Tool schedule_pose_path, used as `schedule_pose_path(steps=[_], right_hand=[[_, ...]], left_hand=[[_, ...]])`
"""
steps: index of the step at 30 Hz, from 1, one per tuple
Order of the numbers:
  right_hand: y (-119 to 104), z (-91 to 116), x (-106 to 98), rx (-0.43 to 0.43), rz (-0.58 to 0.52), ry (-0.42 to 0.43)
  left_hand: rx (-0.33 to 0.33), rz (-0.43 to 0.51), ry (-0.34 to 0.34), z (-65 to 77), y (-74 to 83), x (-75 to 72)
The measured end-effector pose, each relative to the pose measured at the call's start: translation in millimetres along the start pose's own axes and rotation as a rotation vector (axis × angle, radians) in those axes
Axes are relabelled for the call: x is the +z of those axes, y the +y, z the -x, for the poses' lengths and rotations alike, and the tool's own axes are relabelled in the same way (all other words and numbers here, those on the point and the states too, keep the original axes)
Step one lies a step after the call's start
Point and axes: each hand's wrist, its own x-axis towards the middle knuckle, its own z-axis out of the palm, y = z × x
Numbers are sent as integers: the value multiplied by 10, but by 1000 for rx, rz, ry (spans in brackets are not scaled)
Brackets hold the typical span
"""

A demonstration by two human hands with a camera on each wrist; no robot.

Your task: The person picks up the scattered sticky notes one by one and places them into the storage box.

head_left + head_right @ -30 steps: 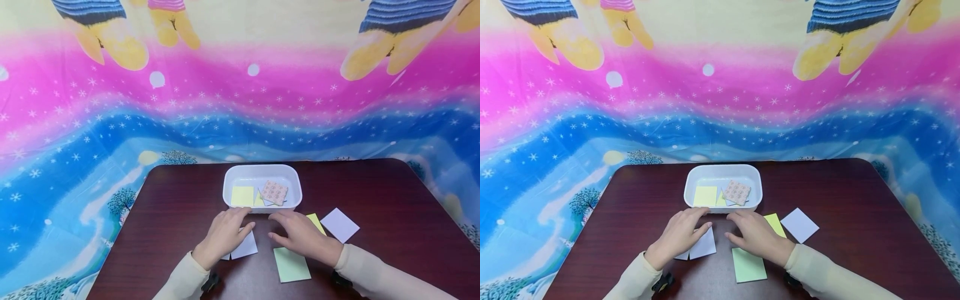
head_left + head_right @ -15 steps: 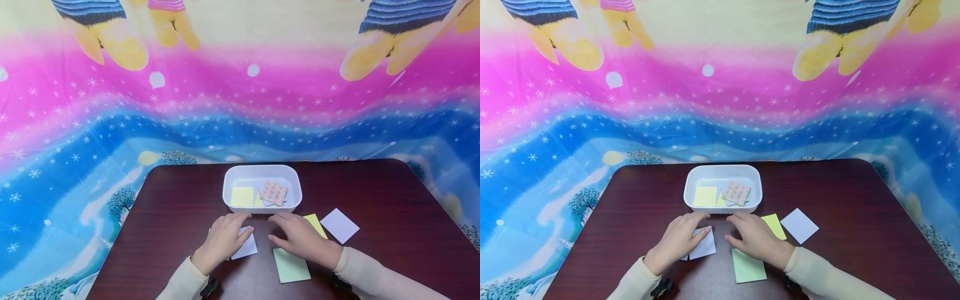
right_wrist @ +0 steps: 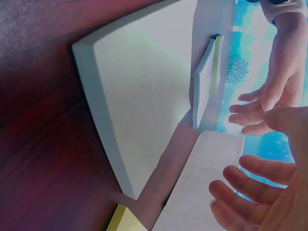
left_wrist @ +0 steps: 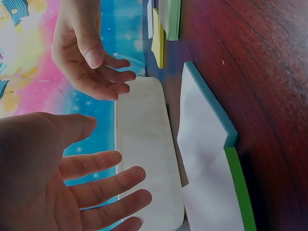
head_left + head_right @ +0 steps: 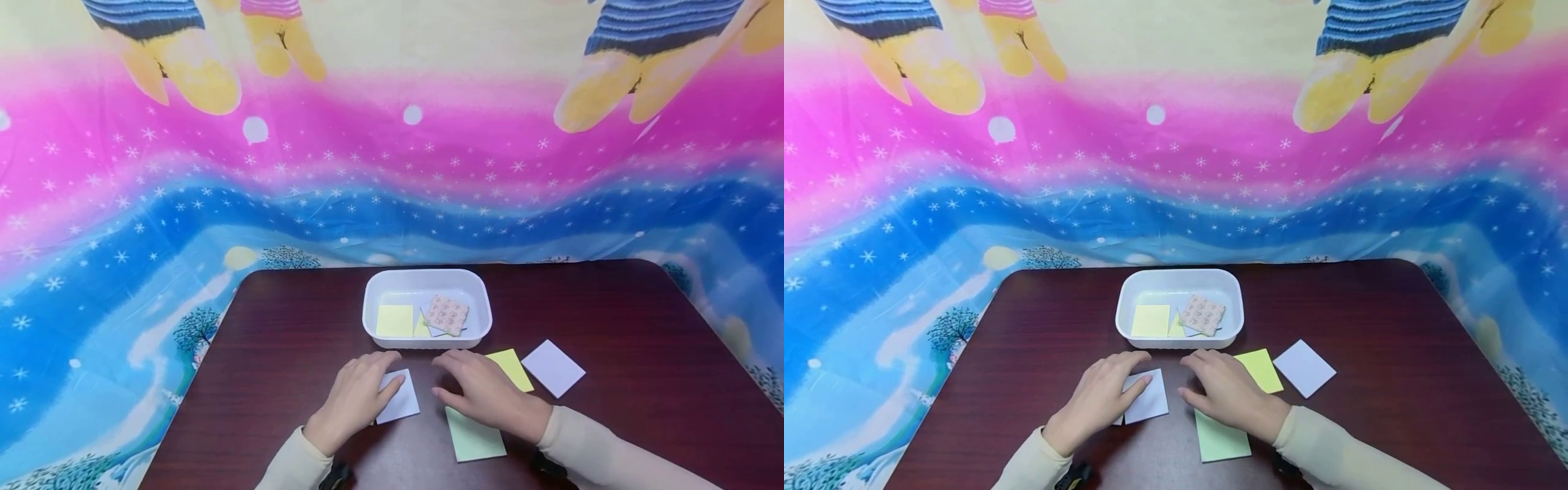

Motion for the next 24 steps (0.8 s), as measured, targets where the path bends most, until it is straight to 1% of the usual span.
schedule_pose_path(steps=[6, 18, 24], right_hand=[[8, -17, 28, -7, -1, 8], [26, -49, 54, -10, -15, -10], [25, -51, 72, 2, -5, -19]], left_hand=[[-20, -6, -10, 32, -33, -6], [-34, -18, 26, 84, -111, 21], [-54, -15, 25, 110, -167, 46]])
